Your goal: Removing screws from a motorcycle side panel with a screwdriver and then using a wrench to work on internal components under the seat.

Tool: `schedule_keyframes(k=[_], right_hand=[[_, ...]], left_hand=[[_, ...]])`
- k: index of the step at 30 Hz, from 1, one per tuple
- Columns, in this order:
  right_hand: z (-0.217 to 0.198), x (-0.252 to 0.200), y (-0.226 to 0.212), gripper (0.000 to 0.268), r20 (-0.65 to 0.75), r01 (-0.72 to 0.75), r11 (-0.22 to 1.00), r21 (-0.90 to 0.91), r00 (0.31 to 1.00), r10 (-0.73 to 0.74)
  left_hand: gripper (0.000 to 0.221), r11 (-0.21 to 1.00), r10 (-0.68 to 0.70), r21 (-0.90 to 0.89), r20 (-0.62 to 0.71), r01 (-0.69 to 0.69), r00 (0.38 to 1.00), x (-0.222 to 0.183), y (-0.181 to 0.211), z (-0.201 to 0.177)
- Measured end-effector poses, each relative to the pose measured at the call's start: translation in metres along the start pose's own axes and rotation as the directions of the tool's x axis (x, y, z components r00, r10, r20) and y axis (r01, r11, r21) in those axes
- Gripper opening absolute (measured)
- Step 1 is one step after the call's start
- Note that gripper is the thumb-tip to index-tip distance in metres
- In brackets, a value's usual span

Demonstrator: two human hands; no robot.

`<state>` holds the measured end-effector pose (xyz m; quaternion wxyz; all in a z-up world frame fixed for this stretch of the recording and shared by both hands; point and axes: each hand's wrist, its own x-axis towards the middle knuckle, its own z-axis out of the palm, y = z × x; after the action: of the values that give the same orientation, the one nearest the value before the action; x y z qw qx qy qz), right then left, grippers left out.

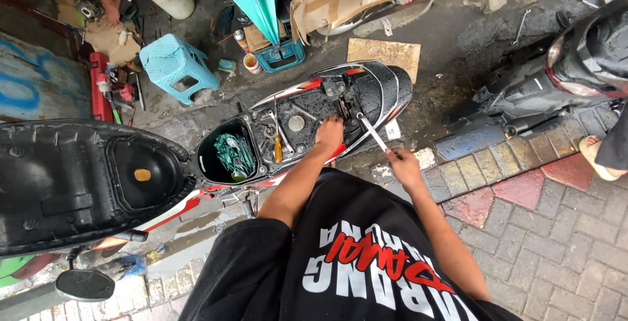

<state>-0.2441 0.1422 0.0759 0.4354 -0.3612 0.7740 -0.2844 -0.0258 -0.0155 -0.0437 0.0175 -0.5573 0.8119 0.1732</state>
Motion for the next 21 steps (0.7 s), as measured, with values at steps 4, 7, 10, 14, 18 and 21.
schedule_keyframes(k=[4, 7, 10, 14, 18, 21], right_hand=[[0.003, -0.006, -0.005, 0.032, 0.016, -0.011, 0.997, -0.072, 1.0, 0.012], [0.003, -0.008, -0.011, 0.033, 0.03, -0.028, 0.998, -0.063, 0.999, 0.03], [0.004, -0.001, 0.002, 0.036, 0.052, -0.021, 1.0, -0.021, 0.998, 0.022], [0.007, 0.001, 0.006, 0.035, 0.049, -0.055, 0.998, -0.021, 0.997, 0.056], [0.003, 0.005, 0.009, 0.033, 0.05, -0.049, 0.999, -0.005, 0.998, 0.049], [0.003, 0.017, 0.018, 0.033, 0.058, -0.043, 0.996, -0.072, 0.997, 0.047]], left_hand=[[0.039, 0.999, -0.011, -0.037, 0.04, 0.012, 0.999, -0.011, 0.005, -0.017], [0.039, 0.998, -0.012, -0.065, 0.011, 0.012, 1.0, -0.008, 0.003, -0.012], [0.029, 0.99, 0.04, -0.137, -0.041, -0.045, 0.998, -0.011, 0.006, -0.015], [0.023, 0.984, 0.065, -0.164, -0.052, -0.072, 0.997, -0.012, 0.007, -0.019], [0.02, 0.975, 0.067, -0.21, -0.054, -0.077, 0.996, -0.015, 0.013, -0.036], [0.02, 0.966, 0.071, -0.244, -0.06, -0.083, 0.996, -0.006, 0.002, -0.018]])
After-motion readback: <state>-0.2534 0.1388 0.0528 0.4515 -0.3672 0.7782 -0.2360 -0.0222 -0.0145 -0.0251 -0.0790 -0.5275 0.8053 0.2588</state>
